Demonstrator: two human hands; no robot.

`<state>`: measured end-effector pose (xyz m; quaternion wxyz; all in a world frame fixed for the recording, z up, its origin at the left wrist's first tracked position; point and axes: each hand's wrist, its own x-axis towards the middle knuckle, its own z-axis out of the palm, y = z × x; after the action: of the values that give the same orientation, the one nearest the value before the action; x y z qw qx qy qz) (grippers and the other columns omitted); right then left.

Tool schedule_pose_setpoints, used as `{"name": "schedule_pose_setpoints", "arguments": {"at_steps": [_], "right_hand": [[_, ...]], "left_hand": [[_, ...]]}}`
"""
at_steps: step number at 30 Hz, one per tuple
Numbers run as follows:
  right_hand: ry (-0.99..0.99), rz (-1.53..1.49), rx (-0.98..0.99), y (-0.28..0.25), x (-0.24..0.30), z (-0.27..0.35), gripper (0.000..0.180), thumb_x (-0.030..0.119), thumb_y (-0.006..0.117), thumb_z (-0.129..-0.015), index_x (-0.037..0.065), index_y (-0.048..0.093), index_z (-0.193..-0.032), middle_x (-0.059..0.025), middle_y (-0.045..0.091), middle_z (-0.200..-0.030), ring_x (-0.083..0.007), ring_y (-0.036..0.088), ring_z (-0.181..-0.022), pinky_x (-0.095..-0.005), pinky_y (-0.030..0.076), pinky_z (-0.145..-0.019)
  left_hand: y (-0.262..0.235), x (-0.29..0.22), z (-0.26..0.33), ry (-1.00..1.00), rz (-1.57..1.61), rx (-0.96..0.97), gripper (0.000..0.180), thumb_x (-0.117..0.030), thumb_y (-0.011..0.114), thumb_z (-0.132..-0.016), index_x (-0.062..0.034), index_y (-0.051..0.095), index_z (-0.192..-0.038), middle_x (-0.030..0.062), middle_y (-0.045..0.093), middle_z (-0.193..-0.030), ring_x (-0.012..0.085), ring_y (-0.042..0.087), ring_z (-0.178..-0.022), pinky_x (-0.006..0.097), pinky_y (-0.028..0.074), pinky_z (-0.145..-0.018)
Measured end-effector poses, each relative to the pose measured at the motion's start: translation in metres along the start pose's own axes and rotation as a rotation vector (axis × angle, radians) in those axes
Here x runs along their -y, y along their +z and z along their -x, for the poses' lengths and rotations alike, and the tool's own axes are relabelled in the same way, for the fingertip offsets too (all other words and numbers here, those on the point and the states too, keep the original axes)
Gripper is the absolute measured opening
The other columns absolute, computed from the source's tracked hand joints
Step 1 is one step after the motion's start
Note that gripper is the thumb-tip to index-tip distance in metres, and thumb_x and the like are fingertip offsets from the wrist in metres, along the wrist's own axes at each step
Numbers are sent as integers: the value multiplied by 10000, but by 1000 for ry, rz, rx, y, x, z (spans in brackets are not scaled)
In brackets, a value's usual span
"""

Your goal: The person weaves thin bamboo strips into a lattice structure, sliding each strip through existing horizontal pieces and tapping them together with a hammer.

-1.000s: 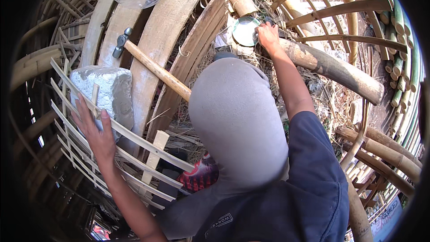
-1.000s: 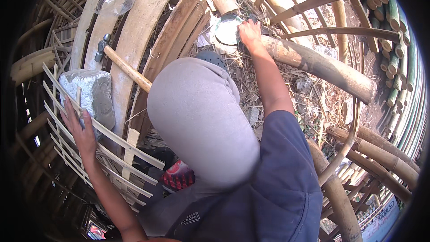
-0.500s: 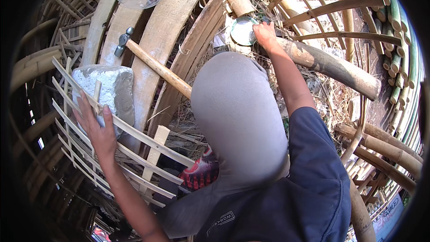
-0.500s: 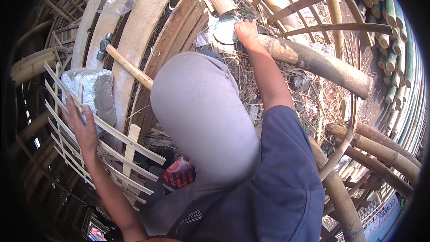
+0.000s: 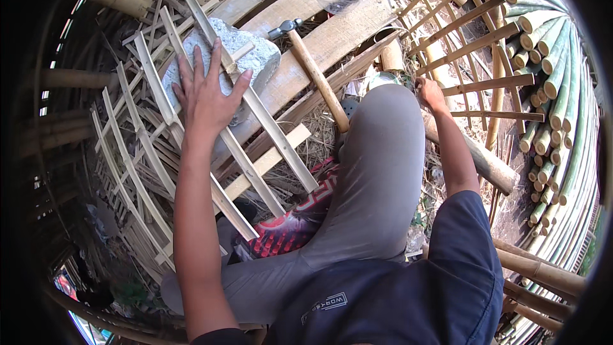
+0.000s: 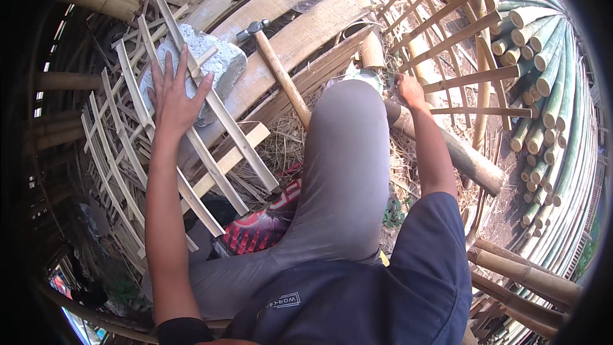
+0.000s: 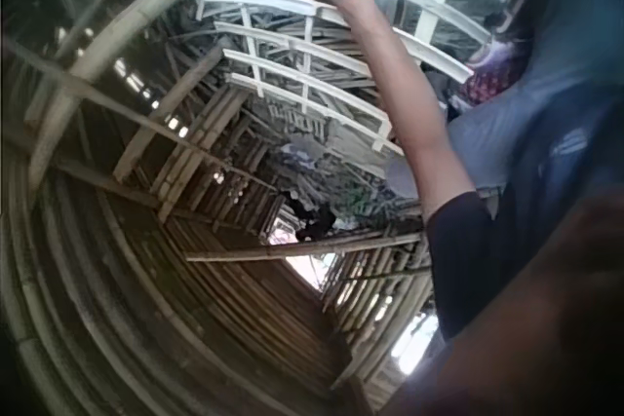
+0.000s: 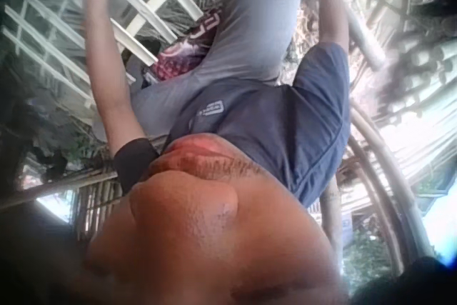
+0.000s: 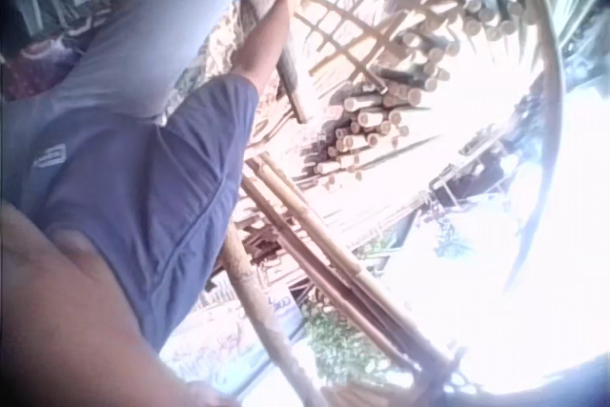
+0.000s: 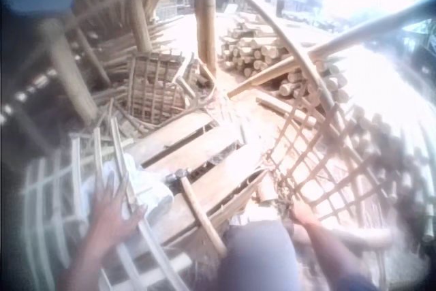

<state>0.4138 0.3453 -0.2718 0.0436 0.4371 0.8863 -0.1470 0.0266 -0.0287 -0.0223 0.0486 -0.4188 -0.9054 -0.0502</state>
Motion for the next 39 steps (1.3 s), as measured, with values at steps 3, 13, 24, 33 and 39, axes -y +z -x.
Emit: {"name": "schedule_pose_setpoints", "arguments": {"at_steps": [3,13,24,33,39], "right_hand": [[94,-106,-44,-35,24,29,268,101,642,-827,28,697,-1079,-222,711,-926,-389,687,-918,-446,550,-825],[-1,-845,-564,-141,141,55,236,158,735,-904,2,729,-1081,-105,749,-974,-139,695,-881,-263,541,-783],[-602,-985,-323,-227,415,26,213,178,772,-871,-1,755,-985,-126,762,-904,-151,720,-831,-277,544,-748],[-555,-947,-199,-155,442,29,192,83,760,-822,-5,710,-986,-158,752,-912,-214,741,-814,-332,576,-714],[-456,-1013,-201,-144,434,18,163,105,760,-836,5,714,-956,-135,748,-868,-185,713,-762,-321,558,-681]], "left_hand": [[3,0,2,-34,69,-26,886,-760,514,-841,-305,282,-1565,202,188,-1629,405,36,-1522,700,72,-1148],[7,3,5,-58,129,-25,892,-769,497,-838,-310,270,-1568,162,124,-1652,403,-6,-1523,724,20,-1135],[1,3,6,-74,111,-53,895,-790,523,-806,-340,310,-1550,164,192,-1637,404,76,-1519,717,88,-1136],[-2,4,3,-61,134,-44,943,-697,666,-744,-332,325,-1544,168,180,-1640,382,40,-1528,721,52,-1139],[1,-2,2,-74,109,-50,871,-581,687,-783,-380,310,-1542,151,234,-1629,374,108,-1522,715,105,-1134]]}}
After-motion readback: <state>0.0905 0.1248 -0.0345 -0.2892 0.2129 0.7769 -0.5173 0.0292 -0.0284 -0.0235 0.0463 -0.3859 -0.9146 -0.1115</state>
